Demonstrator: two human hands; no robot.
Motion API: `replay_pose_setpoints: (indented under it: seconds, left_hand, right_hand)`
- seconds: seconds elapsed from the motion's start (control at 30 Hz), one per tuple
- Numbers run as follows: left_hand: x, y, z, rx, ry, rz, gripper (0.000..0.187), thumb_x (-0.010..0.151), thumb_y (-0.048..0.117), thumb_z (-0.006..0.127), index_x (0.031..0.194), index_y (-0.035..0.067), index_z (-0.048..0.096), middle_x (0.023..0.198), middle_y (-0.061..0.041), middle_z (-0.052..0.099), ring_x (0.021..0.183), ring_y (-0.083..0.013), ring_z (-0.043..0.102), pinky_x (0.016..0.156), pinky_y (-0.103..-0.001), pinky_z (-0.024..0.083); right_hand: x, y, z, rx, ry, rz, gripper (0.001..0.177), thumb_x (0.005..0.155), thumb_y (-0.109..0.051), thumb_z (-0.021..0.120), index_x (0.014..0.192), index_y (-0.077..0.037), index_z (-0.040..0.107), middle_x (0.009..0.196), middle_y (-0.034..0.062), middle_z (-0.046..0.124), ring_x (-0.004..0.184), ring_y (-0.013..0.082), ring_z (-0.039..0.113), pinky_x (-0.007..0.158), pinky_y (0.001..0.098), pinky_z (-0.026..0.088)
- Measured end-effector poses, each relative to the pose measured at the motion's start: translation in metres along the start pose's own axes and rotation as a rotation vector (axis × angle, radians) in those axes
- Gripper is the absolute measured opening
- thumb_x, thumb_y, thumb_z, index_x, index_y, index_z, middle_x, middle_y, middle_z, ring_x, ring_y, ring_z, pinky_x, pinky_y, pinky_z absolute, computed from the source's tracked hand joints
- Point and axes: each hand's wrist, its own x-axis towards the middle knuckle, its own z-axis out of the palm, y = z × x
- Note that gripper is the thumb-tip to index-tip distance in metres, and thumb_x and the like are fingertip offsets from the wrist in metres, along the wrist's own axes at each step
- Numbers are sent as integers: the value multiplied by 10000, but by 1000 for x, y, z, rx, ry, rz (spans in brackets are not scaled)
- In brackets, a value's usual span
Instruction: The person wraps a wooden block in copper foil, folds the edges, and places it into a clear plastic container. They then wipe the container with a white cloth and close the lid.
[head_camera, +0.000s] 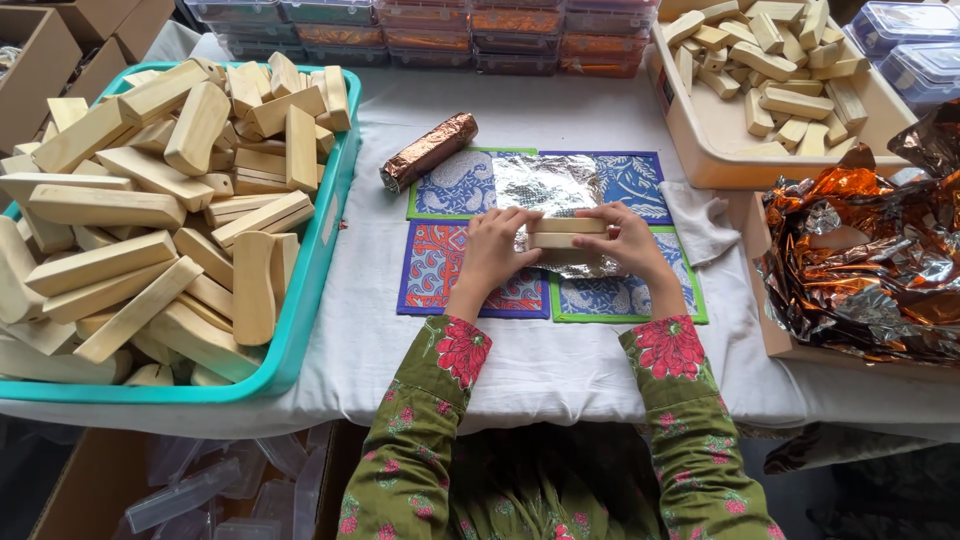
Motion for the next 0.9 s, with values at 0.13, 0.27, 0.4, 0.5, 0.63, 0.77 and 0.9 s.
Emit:
replay_pose_setpoints:
  seconds: [0.13, 0.27, 0.4, 0.5, 0.63, 0.77, 0.9]
  left_hand:
    - [0, -3, 1, 11, -9, -52, 565, 705, 341, 887, 1235, 254, 712, 1129, 21, 708, 1085, -222, 611, 971, -418, 414]
    - [1, -3, -4, -27, -37, -92, 553, 706, 382, 886, 1221, 253, 731, 1086, 25, 730, 1108, -216, 599, 996, -417, 394]
    - [3, 1, -14, -73, -38, -114, 570, 698, 389, 888, 1228, 249, 731, 1088, 21, 742, 1139, -217, 591, 1014, -415, 376]
    - [1, -6, -10, -84, -94, -150, 590, 689, 380, 895, 1237, 245, 722, 1121, 6, 745, 1158, -223, 590, 1043, -422, 361]
    - [-2, -6, -8, -91, -162, -190, 629, 674, 361, 908, 1259, 245, 709, 1152, -26, 739, 1188, -237, 592, 1081, -446, 333]
    - [-2, -7, -6, -117, -183, -188, 649, 688, 318, 899, 1301, 262, 690, 1162, -48, 735, 1206, -243, 607, 1120, -477, 307]
    - [-2, -6, -5, -144, -195, -193, 638, 706, 299, 901, 1305, 276, 685, 1162, -69, 716, 1223, -252, 590, 1128, -487, 297]
  right_hand:
    - [-2, -9, -1, 7, -29, -6, 614, 709, -231, 908, 1276, -119, 703, 1220, 73, 646, 1083, 175, 673, 907, 334, 623]
    - [0, 4, -3, -134, -13, -74, 638, 648, -119, 886, 1261, -134, 709, 1214, 53, 708, 1120, 216, 660, 902, 358, 600]
    - [-2, -3, -4, -248, 53, -113, 647, 630, -116, 920, 1245, -147, 723, 1202, 44, 742, 1123, 262, 632, 936, 388, 550]
    - [-2, -11, -5, -218, 31, -55, 732, 602, -172, 953, 1283, -164, 685, 1227, 36, 714, 1127, 246, 630, 888, 382, 549]
    - [-1, 1, -5, -144, -23, -19, 783, 603, -184, 938, 1334, -182, 656, 1265, 25, 693, 1135, 215, 651, 869, 351, 565]
    - [-4, -13, -6, -124, -30, 43, 737, 637, -136, 907, 1334, -181, 674, 1250, 25, 701, 1043, 192, 648, 827, 353, 582]
    - [-4, 1, -12, -87, -32, 101, 660, 644, -66, 878, 1279, -154, 719, 1226, 15, 722, 833, 170, 605, 754, 352, 591]
